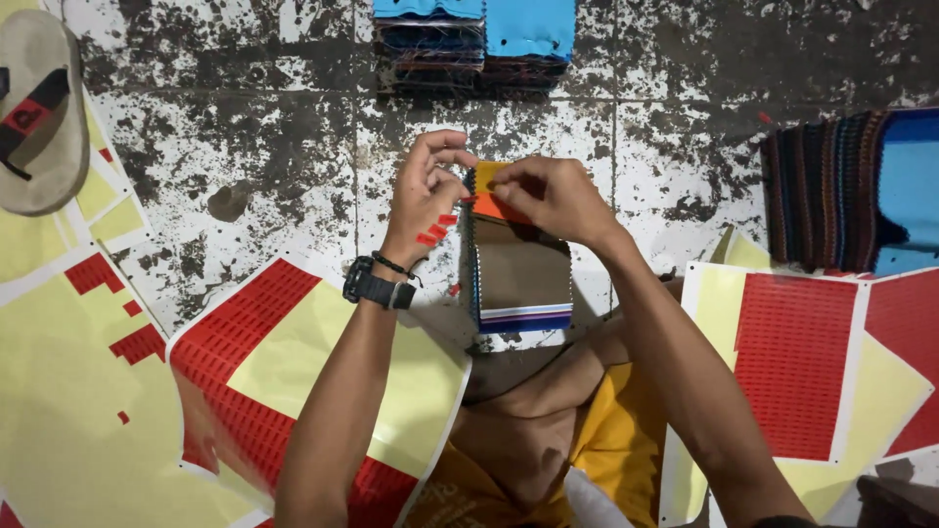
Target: The person sits on the floor and assembles notebooks by hand. They peel red adhesive strips from a yellow backing sheet and apply them to the spine of stacked blue, purple, and brown notebook covers, pressing them down to secure the binding.
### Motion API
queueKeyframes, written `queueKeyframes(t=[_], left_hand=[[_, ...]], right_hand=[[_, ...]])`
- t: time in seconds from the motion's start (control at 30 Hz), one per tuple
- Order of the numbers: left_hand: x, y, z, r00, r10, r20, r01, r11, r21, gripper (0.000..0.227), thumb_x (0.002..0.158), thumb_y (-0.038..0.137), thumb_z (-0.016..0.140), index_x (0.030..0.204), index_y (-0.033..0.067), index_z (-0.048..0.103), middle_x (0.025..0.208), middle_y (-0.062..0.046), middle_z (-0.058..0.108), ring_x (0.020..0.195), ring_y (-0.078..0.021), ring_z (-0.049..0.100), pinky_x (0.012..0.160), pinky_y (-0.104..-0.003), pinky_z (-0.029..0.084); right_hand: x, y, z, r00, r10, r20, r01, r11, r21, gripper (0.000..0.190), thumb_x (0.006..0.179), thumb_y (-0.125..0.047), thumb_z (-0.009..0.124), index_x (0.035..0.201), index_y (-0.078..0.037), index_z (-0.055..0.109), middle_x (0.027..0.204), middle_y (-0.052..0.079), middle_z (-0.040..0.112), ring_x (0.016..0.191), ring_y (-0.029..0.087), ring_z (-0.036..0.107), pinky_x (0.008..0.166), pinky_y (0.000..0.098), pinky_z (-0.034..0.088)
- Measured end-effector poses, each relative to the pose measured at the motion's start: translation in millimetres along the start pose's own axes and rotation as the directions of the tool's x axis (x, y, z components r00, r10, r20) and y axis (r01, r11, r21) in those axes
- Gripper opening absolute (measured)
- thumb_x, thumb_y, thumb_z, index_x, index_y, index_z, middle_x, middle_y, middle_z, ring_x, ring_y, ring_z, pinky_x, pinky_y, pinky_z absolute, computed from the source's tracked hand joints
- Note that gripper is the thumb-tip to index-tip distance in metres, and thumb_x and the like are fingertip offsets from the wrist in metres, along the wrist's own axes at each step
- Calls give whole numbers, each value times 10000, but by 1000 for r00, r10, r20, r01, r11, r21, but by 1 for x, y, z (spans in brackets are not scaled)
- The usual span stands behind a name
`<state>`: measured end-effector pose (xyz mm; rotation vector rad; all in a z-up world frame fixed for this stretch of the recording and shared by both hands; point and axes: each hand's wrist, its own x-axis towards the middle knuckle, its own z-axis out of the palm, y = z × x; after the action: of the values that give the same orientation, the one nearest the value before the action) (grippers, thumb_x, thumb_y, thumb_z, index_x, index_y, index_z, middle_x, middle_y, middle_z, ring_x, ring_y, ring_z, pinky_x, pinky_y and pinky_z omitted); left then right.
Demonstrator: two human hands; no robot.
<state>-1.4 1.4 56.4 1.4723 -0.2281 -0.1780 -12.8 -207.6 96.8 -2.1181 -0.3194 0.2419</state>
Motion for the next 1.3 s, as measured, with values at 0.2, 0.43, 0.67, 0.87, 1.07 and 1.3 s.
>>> queueKeyframes(t=[0.2,0.43,0.67,0.87,1.07,1.3], left_hand=[[6,-4,3,1000,24,19,-24,1000,-9,516,840,-91,474,1334,55,508,1144,-198,642,883,-234,678,821,-395,590],[-3,11,5,993,119,-20,-106,939,327,465,842,-89,495,1292,14,550,1210,-216,583,1028,-363,654,902,-490,554],[-6,-20,-3,956,275,102,-226,469,854,304,892,4,618,1059,220,752,1117,-20,579,1050,-227,570,922,-463,477],[-9,-10,5,940,240,244,-285,157,945,288,920,86,666,1077,304,770,1141,-7,562,1052,-225,561,947,-517,456],[-7,-7,4,949,220,225,-264,165,950,249,919,109,683,1055,299,767,1166,3,565,1108,-242,545,955,-527,439],[-4,-2,2,972,233,-3,-172,723,669,339,885,-112,465,1046,59,710,1187,-147,580,1129,-353,610,968,-531,515]], right_hand=[[-2,-3,4,998,-34,45,33,999,42,108,918,-76,749,999,-10,779,841,176,764,777,297,726,707,399,566],[5,22,8,999,35,-7,-36,999,-39,102,946,-83,706,987,-21,776,795,152,743,748,300,724,678,389,570],[13,35,12,997,74,-15,-75,992,-100,100,931,-114,697,953,-46,767,755,141,729,700,280,709,598,390,546],[15,35,19,994,107,-33,-112,972,-207,102,901,-152,711,934,-72,764,775,138,739,755,336,729,617,427,570],[18,58,13,995,-68,-67,21,842,-539,251,842,-189,838,1045,-82,737,944,132,635,938,388,667,748,511,587],[12,61,21,747,-636,-192,269,555,-787,200,920,-255,810,749,-186,733,802,-22,664,788,190,655,712,330,532]])
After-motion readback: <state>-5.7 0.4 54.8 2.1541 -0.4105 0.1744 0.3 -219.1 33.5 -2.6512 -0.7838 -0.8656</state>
